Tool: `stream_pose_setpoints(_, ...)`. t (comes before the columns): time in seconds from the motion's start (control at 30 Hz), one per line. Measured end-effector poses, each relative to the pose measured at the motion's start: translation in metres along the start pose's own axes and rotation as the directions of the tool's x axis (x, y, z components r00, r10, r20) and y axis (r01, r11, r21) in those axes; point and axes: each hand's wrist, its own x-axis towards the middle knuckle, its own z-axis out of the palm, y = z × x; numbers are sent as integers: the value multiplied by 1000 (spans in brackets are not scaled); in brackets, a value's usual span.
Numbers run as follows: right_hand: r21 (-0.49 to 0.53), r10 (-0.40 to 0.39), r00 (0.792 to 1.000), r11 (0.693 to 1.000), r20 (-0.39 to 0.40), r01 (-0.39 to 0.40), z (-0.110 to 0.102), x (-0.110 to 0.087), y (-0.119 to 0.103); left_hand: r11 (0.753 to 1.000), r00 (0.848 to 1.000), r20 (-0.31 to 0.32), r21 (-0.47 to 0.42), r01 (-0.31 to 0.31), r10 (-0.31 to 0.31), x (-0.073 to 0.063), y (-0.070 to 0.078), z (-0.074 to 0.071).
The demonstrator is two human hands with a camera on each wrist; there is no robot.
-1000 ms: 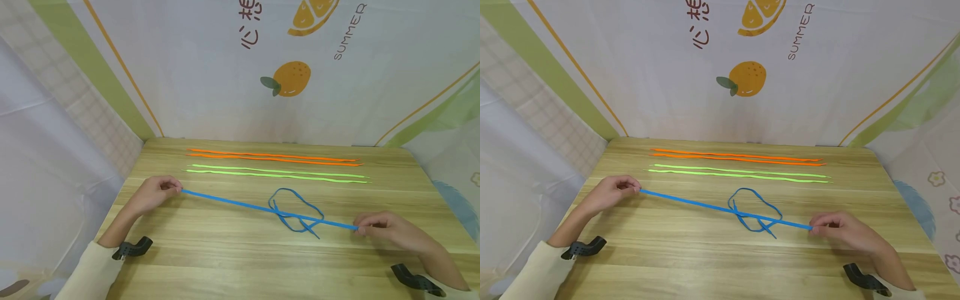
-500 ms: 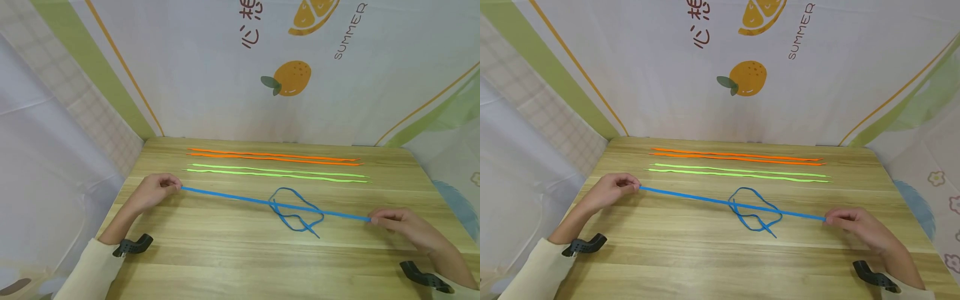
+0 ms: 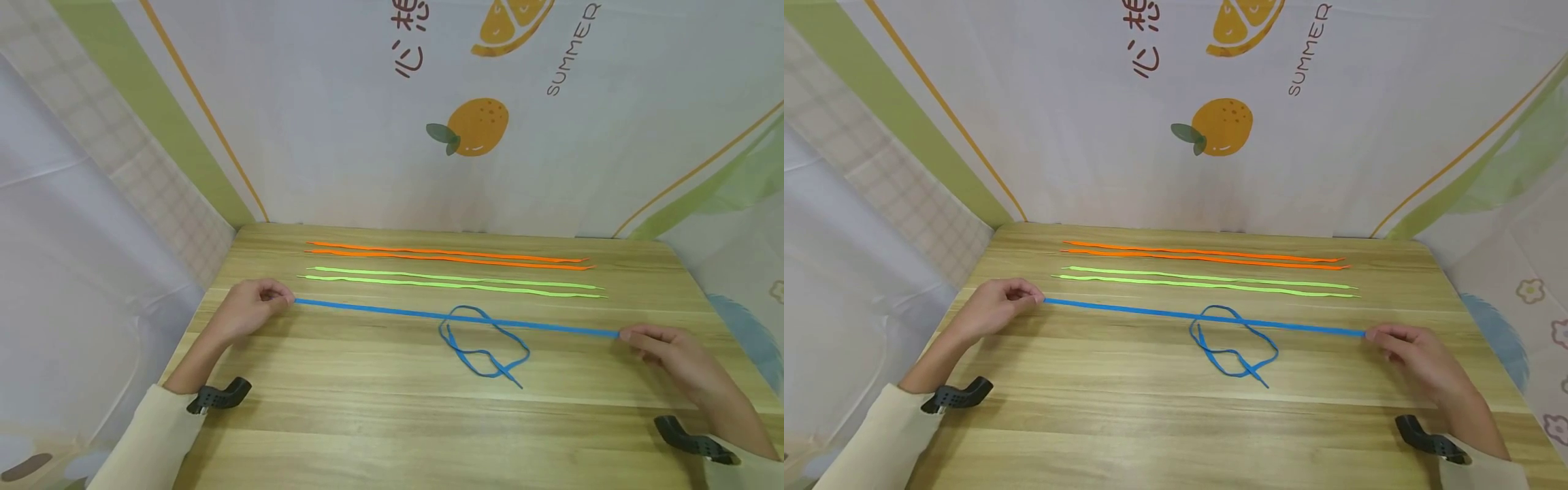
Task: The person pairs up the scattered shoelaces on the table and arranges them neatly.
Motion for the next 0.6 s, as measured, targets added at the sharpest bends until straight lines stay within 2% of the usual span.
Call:
stream_pose_setpoints(0.07, 13, 12, 999, 1000, -33, -12, 0, 3, -1, 1000, 1000, -17, 20, -1, 2, 2, 1, 0)
stream_pose_setpoints(0.23, -31, 61, 990, 997, -131, -65, 2, 13, -7, 996, 998, -63, 90, -22, 28, 9, 1, 3)
stream_pose_setpoints(0.33, -95, 65, 981, 992, -185, -83, 3, 20, -9, 993, 995, -91, 117, -22, 32, 14, 2, 6)
stream_pose_setpoints(0.47, -281, 56, 971, 952, -231, -121, 3, 31, -11, 989, 992, -122, 149, -8, 26, 21, 5, 7)
stream_pose_setpoints(0.6, -374, 54, 967, 916, -248, -147, 4, 43, -10, 985, 990, -138, 175, 3, 22, 27, 7, 10)
